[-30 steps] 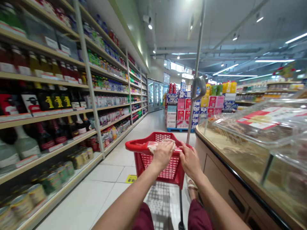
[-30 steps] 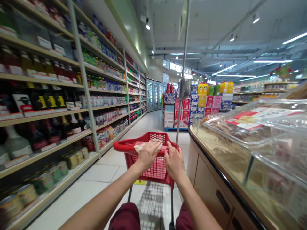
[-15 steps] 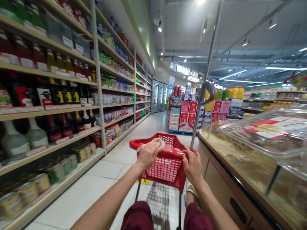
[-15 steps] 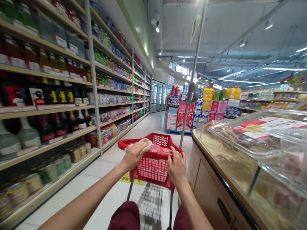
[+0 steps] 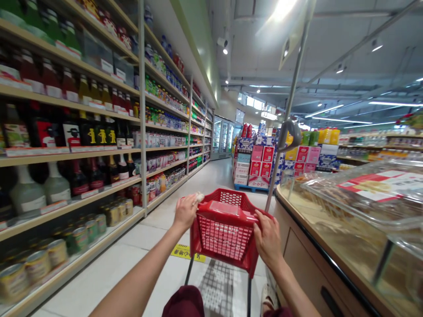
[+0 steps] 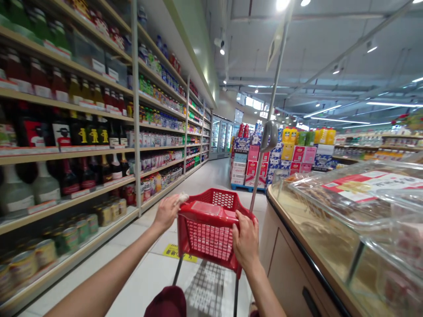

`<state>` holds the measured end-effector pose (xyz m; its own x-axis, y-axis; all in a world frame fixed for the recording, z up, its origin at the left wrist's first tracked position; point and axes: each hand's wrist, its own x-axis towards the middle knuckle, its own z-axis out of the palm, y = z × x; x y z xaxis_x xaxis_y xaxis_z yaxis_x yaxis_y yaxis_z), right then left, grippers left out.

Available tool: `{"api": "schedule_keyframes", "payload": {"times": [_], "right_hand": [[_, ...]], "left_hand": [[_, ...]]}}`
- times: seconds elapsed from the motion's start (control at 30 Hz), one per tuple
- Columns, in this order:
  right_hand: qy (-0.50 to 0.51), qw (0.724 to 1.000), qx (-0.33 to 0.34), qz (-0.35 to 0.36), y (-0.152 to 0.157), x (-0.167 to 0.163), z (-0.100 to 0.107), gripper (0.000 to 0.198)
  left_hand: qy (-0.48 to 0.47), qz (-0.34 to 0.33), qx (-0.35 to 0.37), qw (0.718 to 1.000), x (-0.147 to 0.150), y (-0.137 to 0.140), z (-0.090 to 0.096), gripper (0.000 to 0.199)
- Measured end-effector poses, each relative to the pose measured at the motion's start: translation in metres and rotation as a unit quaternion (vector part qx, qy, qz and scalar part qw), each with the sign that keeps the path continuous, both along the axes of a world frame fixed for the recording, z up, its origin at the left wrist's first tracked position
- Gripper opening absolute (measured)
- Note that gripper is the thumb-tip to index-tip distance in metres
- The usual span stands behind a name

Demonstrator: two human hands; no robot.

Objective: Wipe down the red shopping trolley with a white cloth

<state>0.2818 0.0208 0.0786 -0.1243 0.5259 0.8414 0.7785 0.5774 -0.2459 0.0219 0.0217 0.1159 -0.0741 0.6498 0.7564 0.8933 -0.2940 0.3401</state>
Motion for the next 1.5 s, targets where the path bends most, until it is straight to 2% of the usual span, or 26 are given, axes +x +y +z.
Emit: {"api": "schedule_keyframes", "payload": {"times": [0.07, 0.1, 0.17, 0.2, 0.27, 0.3, 0.4, 0.47, 0.57, 0.63, 0.7, 0.73, 0.83, 0.9, 0.93, 1.03, 1.1, 1.13, 1.23, 1.3, 1.37, 1.43, 1.5], "right_hand": [[0.001, 1.0, 0.006, -0.003, -0.001, -0.003, 0.0, 0.036], [0.003, 1.0, 0.008, -0.005, -0.002, -0.005, 0.0, 0.035], [0.008, 1.0, 0.009, -0.004, -0.002, -0.006, 0.0, 0.035], [0.011, 1.0, 0.009, -0.002, -0.002, -0.005, 0.0, 0.035], [0.014, 1.0, 0.008, 0.004, -0.002, -0.002, 0.0, 0.035], [0.015, 1.0, 0.008, 0.008, -0.002, -0.001, 0.0, 0.035], [0.014, 1.0, 0.007, 0.018, -0.001, 0.0, 0.0, 0.035], [0.017, 1.0, 0.006, 0.017, 0.0, -0.001, -0.001, 0.035], [0.022, 1.0, 0.002, 0.008, 0.003, -0.002, -0.002, 0.036], [0.019, 1.0, 0.002, 0.005, 0.004, 0.001, -0.003, 0.036], [0.015, 1.0, 0.002, 0.006, 0.005, 0.004, -0.003, 0.036], [0.014, 1.0, 0.001, 0.007, 0.005, 0.005, -0.003, 0.036], [0.014, 1.0, -0.001, 0.012, 0.003, 0.004, -0.002, 0.036], [0.027, 1.0, 0.0, 0.011, 0.002, 0.0, -0.002, 0.038], [0.035, 0.999, 0.001, 0.01, 0.002, -0.001, -0.003, 0.039], [0.048, 0.999, 0.002, 0.016, 0.003, 0.0, -0.003, 0.039], [0.056, 0.998, 0.0, 0.025, 0.004, 0.003, -0.002, 0.04], [0.063, 0.998, -0.005, 0.029, 0.003, 0.005, -0.002, 0.041], [0.088, 0.995, -0.02, 0.039, 0.001, 0.006, 0.0, 0.045], [0.1, 0.994, -0.02, 0.039, -0.001, 0.004, 0.001, 0.046], [0.105, 0.994, -0.017, 0.035, -0.002, 0.002, 0.003, 0.046], [0.098, 0.995, -0.022, 0.025, -0.003, 0.002, 0.007, 0.046], [0.073, 0.996, -0.04, 0.012, -0.003, 0.004, 0.015, 0.046]], "left_hand": [[-0.021, 0.026, 0.003, 0.999, -0.002, 0.0, 0.0, 0.031], [-0.019, 0.019, 0.004, 1.0, 0.005, -0.001, -0.002, 0.031], [0.015, -0.042, 0.012, 0.999, 0.027, -0.006, -0.006, 0.03], [0.051, -0.099, 0.023, 0.994, 0.037, -0.009, -0.008, 0.03], [0.105, -0.166, 0.034, 0.98, 0.045, -0.013, -0.009, 0.031], [0.109, -0.161, 0.033, 0.98, 0.041, -0.013, -0.009, 0.031], [0.048, -0.046, 0.015, 0.998, 0.02, -0.009, -0.003, 0.031], [0.026, -0.012, 0.012, 1.0, 0.021, -0.006, 0.002, 0.032], [0.066, -0.073, 0.012, 0.995, 0.059, -0.008, 0.008, 0.028], [0.131, -0.167, 0.019, 0.977, 0.085, -0.012, 0.009, 0.028], [0.165, -0.214, 0.026, 0.962, 0.088, -0.014, 0.008, 0.029], [0.158, -0.204, 0.024, 0.966, 0.081, -0.013, 0.008, 0.03], [0.068, -0.09, 0.007, 0.994, 0.053, -0.007, 0.008, 0.031], [0.036, -0.05, 0.002, 0.998, 0.052, -0.005, 0.008, 0.032], [0.045, -0.062, 0.003, 0.997, 0.061, -0.005, 0.008, 0.031], [0.121, -0.157, 0.02, 0.98, 0.096, -0.01, 0.007, 0.029], [0.159, -0.194, 0.03, 0.968, 0.103, -0.012, 0.007, 0.029], [0.158, -0.183, 0.028, 0.97, 0.098, -0.011, 0.007, 0.029], [0.092, -0.081, 0.011, 0.992, 0.062, -0.006, 0.007, 0.029], [0.059, -0.035, 0.006, 0.998, 0.05, -0.002, 0.008, 0.03], [0.072, -0.051, 0.006, 0.996, 0.061, -0.001, 0.007, 0.028], [0.098, -0.104, 0.007, 0.99, 0.088, -0.003, 0.007, 0.027], [0.107, -0.165, 0.0, 0.98, 0.11, -0.006, 0.009, 0.034]]}}
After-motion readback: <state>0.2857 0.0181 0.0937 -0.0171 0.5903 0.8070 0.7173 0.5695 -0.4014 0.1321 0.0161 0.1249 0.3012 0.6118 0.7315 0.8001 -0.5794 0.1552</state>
